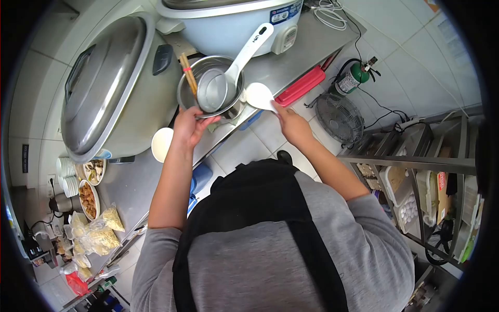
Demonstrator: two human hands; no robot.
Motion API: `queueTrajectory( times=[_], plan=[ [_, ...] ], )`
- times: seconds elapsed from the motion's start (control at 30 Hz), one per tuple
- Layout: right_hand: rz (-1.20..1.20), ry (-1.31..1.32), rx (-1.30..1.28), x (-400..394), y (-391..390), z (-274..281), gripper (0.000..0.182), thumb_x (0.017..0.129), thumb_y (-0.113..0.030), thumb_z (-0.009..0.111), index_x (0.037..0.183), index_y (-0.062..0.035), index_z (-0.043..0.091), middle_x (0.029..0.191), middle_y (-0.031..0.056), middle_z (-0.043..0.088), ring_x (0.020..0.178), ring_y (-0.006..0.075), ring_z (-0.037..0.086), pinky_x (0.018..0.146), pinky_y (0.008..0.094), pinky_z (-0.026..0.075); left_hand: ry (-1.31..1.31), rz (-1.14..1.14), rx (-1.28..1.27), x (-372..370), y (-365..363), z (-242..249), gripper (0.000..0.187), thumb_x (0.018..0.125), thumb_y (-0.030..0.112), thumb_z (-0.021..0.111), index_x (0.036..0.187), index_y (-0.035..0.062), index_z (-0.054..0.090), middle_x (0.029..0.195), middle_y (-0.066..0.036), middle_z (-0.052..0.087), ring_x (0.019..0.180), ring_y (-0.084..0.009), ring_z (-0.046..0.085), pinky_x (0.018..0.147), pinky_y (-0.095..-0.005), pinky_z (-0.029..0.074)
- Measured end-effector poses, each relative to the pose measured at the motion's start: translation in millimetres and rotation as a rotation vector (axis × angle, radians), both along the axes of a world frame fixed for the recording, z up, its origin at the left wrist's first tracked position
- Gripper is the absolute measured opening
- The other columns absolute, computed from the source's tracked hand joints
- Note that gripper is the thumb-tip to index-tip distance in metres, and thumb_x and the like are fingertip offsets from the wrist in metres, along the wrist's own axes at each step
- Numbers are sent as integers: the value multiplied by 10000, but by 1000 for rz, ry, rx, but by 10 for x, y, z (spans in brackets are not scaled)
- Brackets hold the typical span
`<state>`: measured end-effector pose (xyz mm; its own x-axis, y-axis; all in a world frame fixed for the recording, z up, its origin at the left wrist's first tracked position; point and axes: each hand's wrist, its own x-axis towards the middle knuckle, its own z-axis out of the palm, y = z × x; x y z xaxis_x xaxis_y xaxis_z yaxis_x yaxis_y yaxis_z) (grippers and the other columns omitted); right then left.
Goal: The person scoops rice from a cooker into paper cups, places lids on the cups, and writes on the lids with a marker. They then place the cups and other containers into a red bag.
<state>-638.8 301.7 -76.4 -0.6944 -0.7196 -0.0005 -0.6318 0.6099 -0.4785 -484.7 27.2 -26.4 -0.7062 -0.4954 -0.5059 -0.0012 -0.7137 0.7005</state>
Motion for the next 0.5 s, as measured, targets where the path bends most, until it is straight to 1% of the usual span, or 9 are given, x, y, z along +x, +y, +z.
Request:
queueTrajectory(
  times=[0.03,0.1,0.2,0.23,0.27,0.3,0.33,0.37,0.5],
  plan=[
    [44,50,55,-45,-117,59,437,978,-199,460,1414,-221,432,1055,217,631,856,381,657,724,469,533,-12,-5,2,35,63,88,351,836,-75,403,1146,-189,283,1084,-342,524,892,-516,639,735,-465,638],
    [141,49,94,-168,-367,116,454,969,-196,449,1418,-256,433,990,192,624,811,357,665,669,453,544,-84,74,-122,104,235,384,293,846,-56,409,1094,-203,355,1053,-338,555,862,-474,661,737,-467,637],
    [200,39,90,-245,-726,159,493,944,-165,449,1430,-246,428,945,180,622,762,353,664,652,455,541,-85,55,-137,271,220,398,279,850,-44,414,1076,-208,390,994,-310,589,807,-437,679,739,-462,638],
    [282,67,112,-278,-803,90,510,935,-150,445,1436,-242,424,943,180,621,747,351,662,646,453,541,-93,53,-133,294,235,388,279,850,-44,414,1076,-208,390,994,-310,589,807,-437,679,739,-462,638],
    [364,96,131,-319,-831,38,526,926,-135,441,1442,-239,421,940,180,621,731,348,661,640,451,540,-105,73,-104,307,236,374,353,842,-57,403,1176,-142,329,1035,-290,578,816,-423,682,733,-475,637],
    [362,92,130,-355,-774,88,526,926,-135,441,1442,-239,421,940,180,621,731,348,661,640,451,540,-114,91,-76,300,250,364,460,833,-70,393,1276,-77,268,1076,-269,567,825,-408,685,727,-489,636],
    [383,72,166,-385,-677,188,555,896,-105,450,1438,-222,432,974,185,628,761,341,673,659,443,544,-104,106,-102,295,282,351,467,834,-65,389,1284,-82,265,1076,-272,572,811,-409,686,718,-463,642],
    [409,52,206,-422,-578,239,583,865,-75,459,1434,-205,443,1009,190,636,792,334,685,677,434,547,-104,112,-97,293,285,316,467,834,-65,389,1284,-82,265,1076,-272,572,811,-409,686,718,-463,642],
    [452,85,232,-655,-142,209,591,867,-68,471,1442,-203,436,999,186,642,801,328,687,665,429,543,-144,139,-66,324,283,156,443,830,-66,391,1259,-106,287,1072,-277,579,802,-415,685,702,-420,648]
  ],
)
